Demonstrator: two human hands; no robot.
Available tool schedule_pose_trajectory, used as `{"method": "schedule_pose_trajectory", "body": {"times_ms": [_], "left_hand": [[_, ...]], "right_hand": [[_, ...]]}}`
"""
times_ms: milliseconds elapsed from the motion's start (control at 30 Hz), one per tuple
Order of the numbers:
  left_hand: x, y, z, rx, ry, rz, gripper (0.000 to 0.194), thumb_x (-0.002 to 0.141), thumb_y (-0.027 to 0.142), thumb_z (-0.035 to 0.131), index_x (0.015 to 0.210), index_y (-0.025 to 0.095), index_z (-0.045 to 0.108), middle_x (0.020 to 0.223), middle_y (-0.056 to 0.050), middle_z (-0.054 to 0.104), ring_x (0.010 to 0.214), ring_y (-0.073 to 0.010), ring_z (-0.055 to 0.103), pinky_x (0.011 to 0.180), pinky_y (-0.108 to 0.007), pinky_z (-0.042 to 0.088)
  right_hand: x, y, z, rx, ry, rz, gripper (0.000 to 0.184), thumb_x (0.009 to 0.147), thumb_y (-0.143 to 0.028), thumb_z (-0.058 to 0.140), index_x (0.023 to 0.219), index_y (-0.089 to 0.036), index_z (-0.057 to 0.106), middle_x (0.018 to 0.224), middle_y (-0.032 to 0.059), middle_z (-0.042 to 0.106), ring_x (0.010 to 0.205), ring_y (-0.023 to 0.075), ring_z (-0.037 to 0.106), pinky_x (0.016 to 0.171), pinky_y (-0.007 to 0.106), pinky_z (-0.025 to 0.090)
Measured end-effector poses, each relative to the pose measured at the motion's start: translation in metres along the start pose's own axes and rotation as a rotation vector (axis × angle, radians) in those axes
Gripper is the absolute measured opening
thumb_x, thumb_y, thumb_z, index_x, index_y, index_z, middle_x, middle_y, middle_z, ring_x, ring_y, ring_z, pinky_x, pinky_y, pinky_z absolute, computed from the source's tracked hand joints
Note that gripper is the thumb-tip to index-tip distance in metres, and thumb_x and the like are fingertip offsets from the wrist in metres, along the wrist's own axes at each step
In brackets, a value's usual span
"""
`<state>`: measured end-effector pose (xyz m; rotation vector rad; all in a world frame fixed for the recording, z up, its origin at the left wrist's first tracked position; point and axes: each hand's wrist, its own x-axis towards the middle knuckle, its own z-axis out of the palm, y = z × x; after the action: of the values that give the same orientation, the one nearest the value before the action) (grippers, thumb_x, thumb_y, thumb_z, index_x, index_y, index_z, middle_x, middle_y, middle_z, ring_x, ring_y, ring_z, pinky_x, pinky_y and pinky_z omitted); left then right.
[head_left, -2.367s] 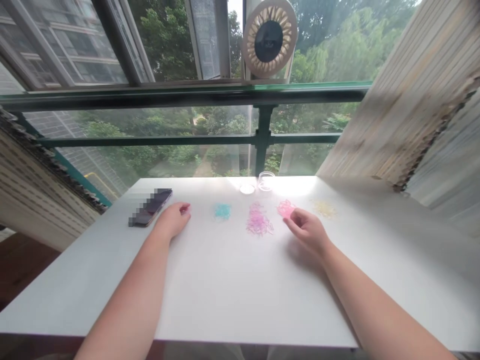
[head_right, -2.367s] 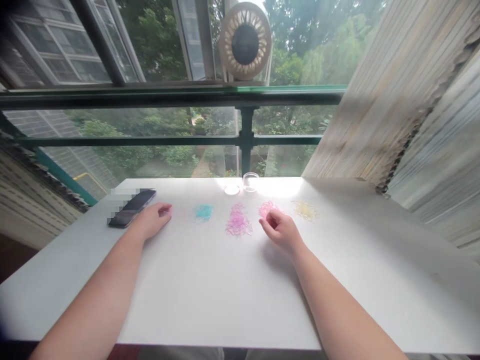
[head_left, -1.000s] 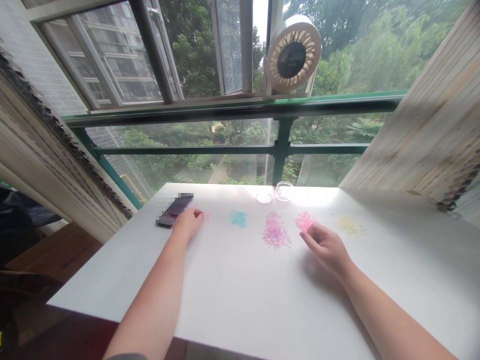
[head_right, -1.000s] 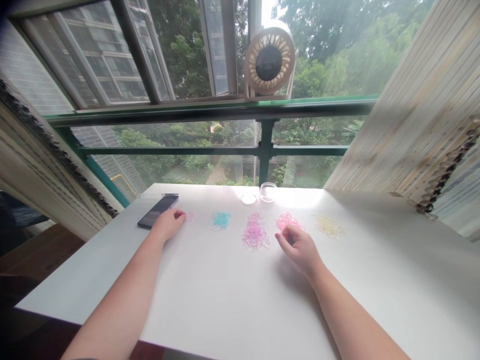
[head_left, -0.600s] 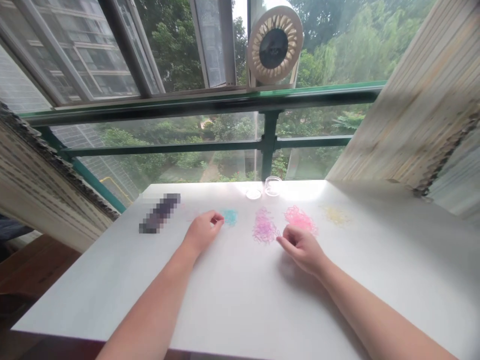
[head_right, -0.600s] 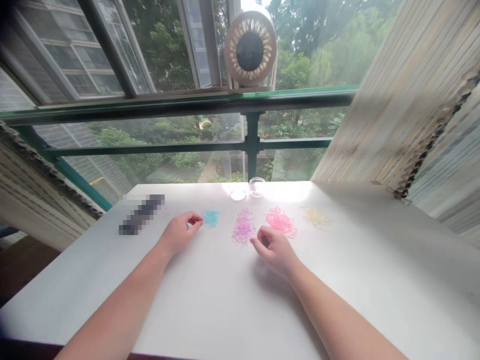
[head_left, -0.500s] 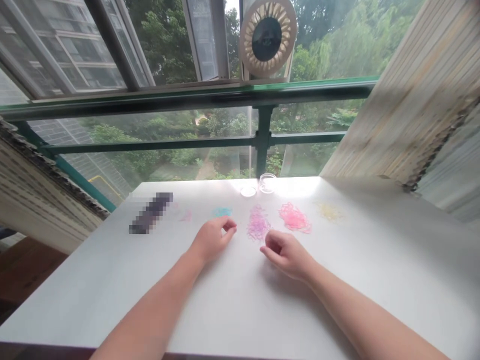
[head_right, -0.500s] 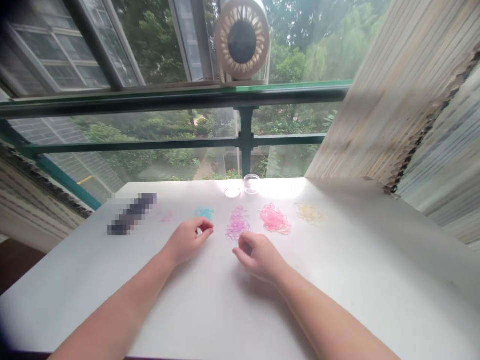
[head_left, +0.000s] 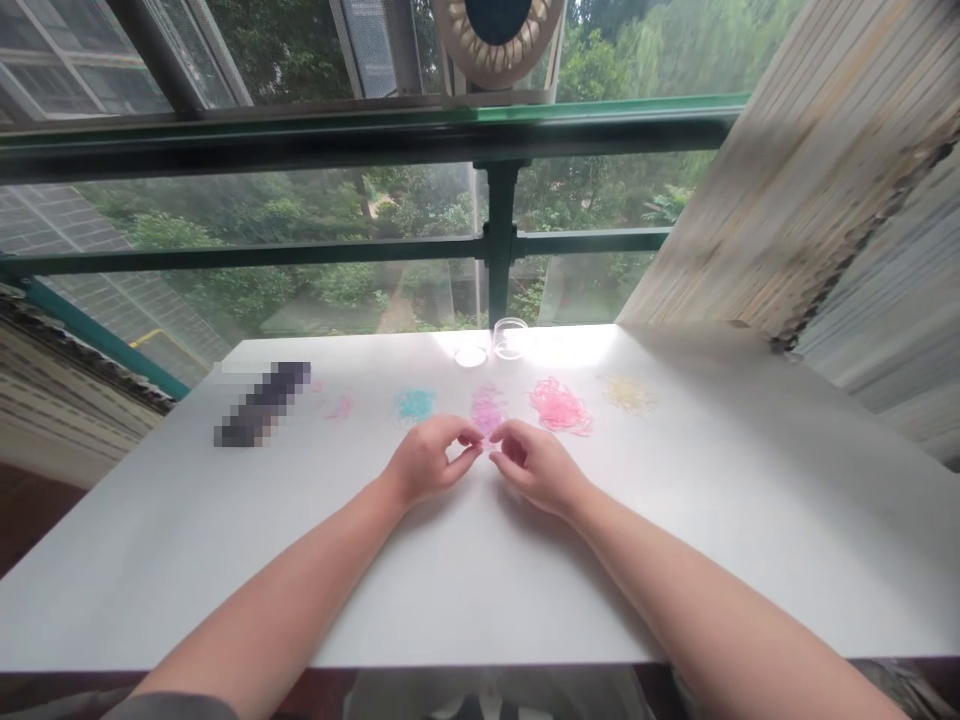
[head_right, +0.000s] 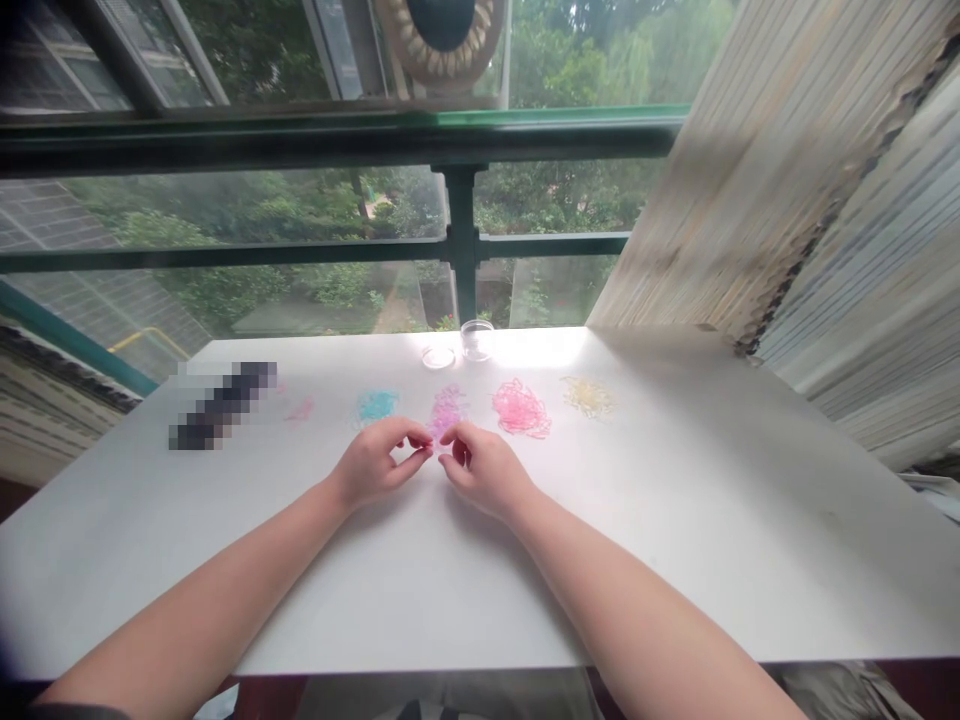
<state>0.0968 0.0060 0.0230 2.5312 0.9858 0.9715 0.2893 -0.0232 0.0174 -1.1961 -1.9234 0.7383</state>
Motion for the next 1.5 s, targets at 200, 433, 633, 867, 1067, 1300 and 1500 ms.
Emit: {"method": "schedule_pose_trajectory", "body": {"times_ms": [200,433,633,867,1067,1300,1500], "left_hand": [[0.001,0.000,0.004,0.007,-0.030,0.027,0.009,0.082,0.021,0.053,0.081,0.019,0.062,0.075,-0.002,0.065,0.071,-0.0133,0.058,0.069,-0.026,0.046],[-0.002,-0.006,0.003,-0.123,0.041,-0.012,0.009,0.079,0.021,0.058,0.085,0.018,0.065,0.077,-0.003,0.067,0.070,-0.0130,0.059,0.064,-0.025,0.044],[0.000,-0.006,-0.003,-0.235,-0.067,-0.118,0.010,0.080,0.023,0.059,0.082,0.017,0.067,0.076,-0.004,0.068,0.070,-0.0128,0.059,0.065,-0.025,0.043],[-0.002,0.001,-0.006,-0.356,-0.151,-0.175,0.010,0.080,0.023,0.059,0.081,0.016,0.067,0.076,-0.003,0.068,0.067,-0.0113,0.057,0.064,-0.023,0.041],[-0.001,0.002,-0.004,-0.361,-0.146,-0.192,0.012,0.079,0.024,0.059,0.079,0.015,0.067,0.075,-0.003,0.067,0.068,-0.0115,0.057,0.064,-0.023,0.041],[-0.001,0.005,0.000,-0.381,-0.126,-0.185,0.011,0.077,0.023,0.061,0.080,0.015,0.067,0.074,-0.003,0.068,0.068,-0.0117,0.059,0.063,-0.023,0.041],[-0.002,0.005,0.002,-0.358,-0.093,-0.178,0.010,0.076,0.022,0.062,0.081,0.016,0.068,0.075,-0.003,0.069,0.068,-0.0116,0.059,0.063,-0.023,0.042]], "right_hand": [[0.004,0.003,-0.001,-0.019,0.014,-0.058,0.004,0.078,-0.017,0.053,0.077,-0.019,0.057,0.060,-0.0034,0.052,0.053,0.0094,0.044,0.054,0.022,0.036],[0.003,0.002,0.001,-0.011,0.028,-0.080,0.007,0.079,-0.015,0.052,0.076,-0.019,0.057,0.060,-0.0032,0.052,0.053,0.0093,0.044,0.053,0.022,0.035],[0.001,-0.002,0.000,-0.002,0.029,-0.076,0.009,0.080,-0.014,0.051,0.078,-0.018,0.058,0.062,-0.0021,0.054,0.054,0.0095,0.045,0.053,0.022,0.035],[-0.002,-0.004,-0.001,0.027,0.033,-0.064,0.008,0.079,-0.014,0.051,0.078,-0.018,0.058,0.063,-0.0018,0.055,0.055,0.0095,0.046,0.053,0.022,0.037],[-0.002,-0.005,0.000,0.049,0.025,-0.049,0.006,0.079,-0.015,0.051,0.077,-0.018,0.056,0.061,-0.0026,0.052,0.053,0.0091,0.044,0.051,0.021,0.035],[-0.002,-0.002,0.003,0.063,0.063,-0.020,0.007,0.080,-0.020,0.053,0.073,-0.019,0.050,0.059,-0.0035,0.047,0.052,0.0098,0.042,0.049,0.022,0.034],[-0.001,0.003,0.003,0.052,0.004,-0.017,0.013,0.083,-0.026,0.052,0.074,-0.018,0.054,0.060,-0.0018,0.050,0.054,0.0113,0.044,0.052,0.024,0.036]]}}
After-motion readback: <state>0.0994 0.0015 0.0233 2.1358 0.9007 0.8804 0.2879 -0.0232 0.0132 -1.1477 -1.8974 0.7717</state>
